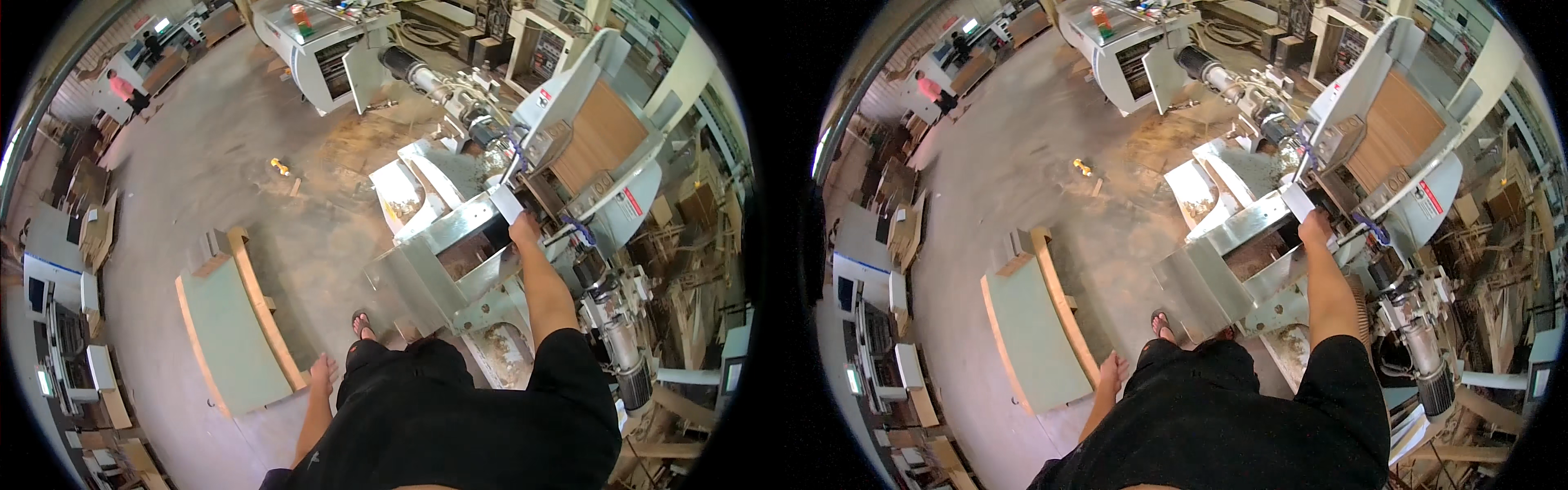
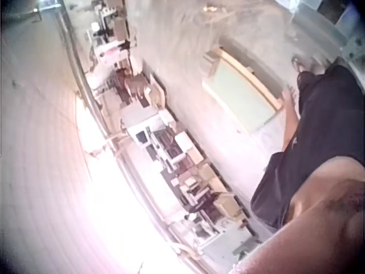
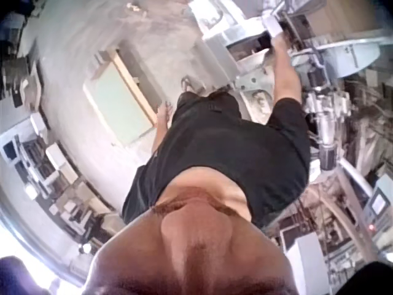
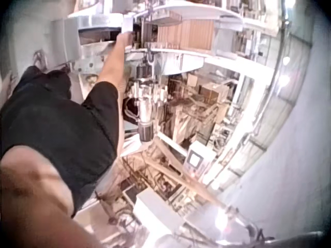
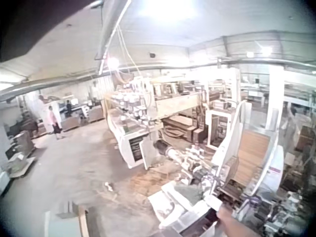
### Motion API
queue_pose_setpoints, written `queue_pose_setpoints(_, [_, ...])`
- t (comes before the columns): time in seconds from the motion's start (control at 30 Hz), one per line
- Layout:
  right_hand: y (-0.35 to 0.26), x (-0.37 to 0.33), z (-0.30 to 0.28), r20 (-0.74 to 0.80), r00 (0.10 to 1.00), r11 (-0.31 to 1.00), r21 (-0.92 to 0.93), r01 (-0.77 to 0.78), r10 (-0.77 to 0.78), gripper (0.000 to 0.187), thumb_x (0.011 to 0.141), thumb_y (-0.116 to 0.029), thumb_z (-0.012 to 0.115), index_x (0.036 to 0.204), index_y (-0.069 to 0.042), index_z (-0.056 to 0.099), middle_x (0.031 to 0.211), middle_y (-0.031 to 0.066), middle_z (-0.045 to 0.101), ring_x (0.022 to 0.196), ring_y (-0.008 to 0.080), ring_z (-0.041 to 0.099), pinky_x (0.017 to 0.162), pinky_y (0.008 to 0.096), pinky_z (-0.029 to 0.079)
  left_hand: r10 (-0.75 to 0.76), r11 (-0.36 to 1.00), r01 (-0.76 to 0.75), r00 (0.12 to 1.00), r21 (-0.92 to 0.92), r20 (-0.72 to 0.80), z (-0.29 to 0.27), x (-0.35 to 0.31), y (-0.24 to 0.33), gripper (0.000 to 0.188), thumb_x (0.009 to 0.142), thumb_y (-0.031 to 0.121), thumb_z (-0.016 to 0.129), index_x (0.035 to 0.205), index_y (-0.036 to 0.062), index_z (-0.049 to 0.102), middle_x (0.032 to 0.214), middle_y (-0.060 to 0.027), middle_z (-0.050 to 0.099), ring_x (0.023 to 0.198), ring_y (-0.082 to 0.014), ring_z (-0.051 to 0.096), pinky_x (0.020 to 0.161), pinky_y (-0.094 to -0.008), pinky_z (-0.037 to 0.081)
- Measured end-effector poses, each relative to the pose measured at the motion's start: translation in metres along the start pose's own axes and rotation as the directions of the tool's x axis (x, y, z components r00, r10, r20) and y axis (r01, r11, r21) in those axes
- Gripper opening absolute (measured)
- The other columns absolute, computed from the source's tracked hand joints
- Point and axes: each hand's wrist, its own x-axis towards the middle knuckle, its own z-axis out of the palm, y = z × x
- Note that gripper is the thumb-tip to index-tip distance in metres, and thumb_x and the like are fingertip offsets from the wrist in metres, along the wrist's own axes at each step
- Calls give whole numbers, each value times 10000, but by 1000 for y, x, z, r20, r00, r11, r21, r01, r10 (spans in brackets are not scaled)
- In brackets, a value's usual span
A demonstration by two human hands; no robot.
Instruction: The person stacks wooden blocks onto a pallet, fastens a waist strap, and feeds wooden blocks into a woodworking machine by hand.
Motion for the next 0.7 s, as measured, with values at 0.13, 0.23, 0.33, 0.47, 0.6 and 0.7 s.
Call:
queue_pose_setpoints(0.13, [-30,-34,-41,-85,979,983,-6,183,-183,246,774,-122,630,997,-28,587,1005,177,622,939,360,620,786,428,515,-188,982,186,978,-22,-95,-32,-18,-64,491,903,382,505,1266,53,467,1088,-143,611,910,-255,604,742,-380,467])
queue_pose_setpoints(0.23, [-31,-55,-60,-24,948,942,104,318,-318,203,778,-184,640,919,-38,637,872,188,655,878,369,623,778,436,499,-106,940,106,994,324,-19,-64,0,-116,475,904,366,513,1233,24,476,972,-126,621,830,-239,601,713,-343,472])
queue_pose_setpoints(0.33, [-32,-71,-59,2,888,834,343,432,-460,235,766,-233,653,897,-38,663,871,164,660,808,344,630,701,408,488,224,405,-342,936,848,271,-103,56,-195,466,902,364,524,1191,0,491,844,-91,618,747,-216,586,679,-308,469])
queue_pose_setpoints(0.47, [-61,-111,-46,57,784,521,776,355,-618,240,755,-196,673,826,26,618,679,125,595,649,196,600,611,323,450,-358,932,348,926,98,117,-110,70,-187,423,898,391,528,1177,73,519,822,-48,614,718,-187,572,657,-308,457])
queue_pose_setpoints(0.6, [-48,-142,-6,83,817,434,875,214,-571,230,775,-166,667,810,50,594,630,82,540,601,132,502,572,308,403,-175,979,176,984,107,-22,-26,20,-42,398,901,422,509,1156,117,528,965,-50,615,821,-164,582,686,-333,442])
queue_pose_setpoints(0.7, [-61,-165,4,11,841,450,848,278,-541,274,794,-259,655,911,-12,673,790,169,641,755,303,624,660,374,463,-76,995,74,997,61,21,-7,18,7,423,902,435,498,1170,109,516,1053,-62,592,897,-176,572,735,-369,436])
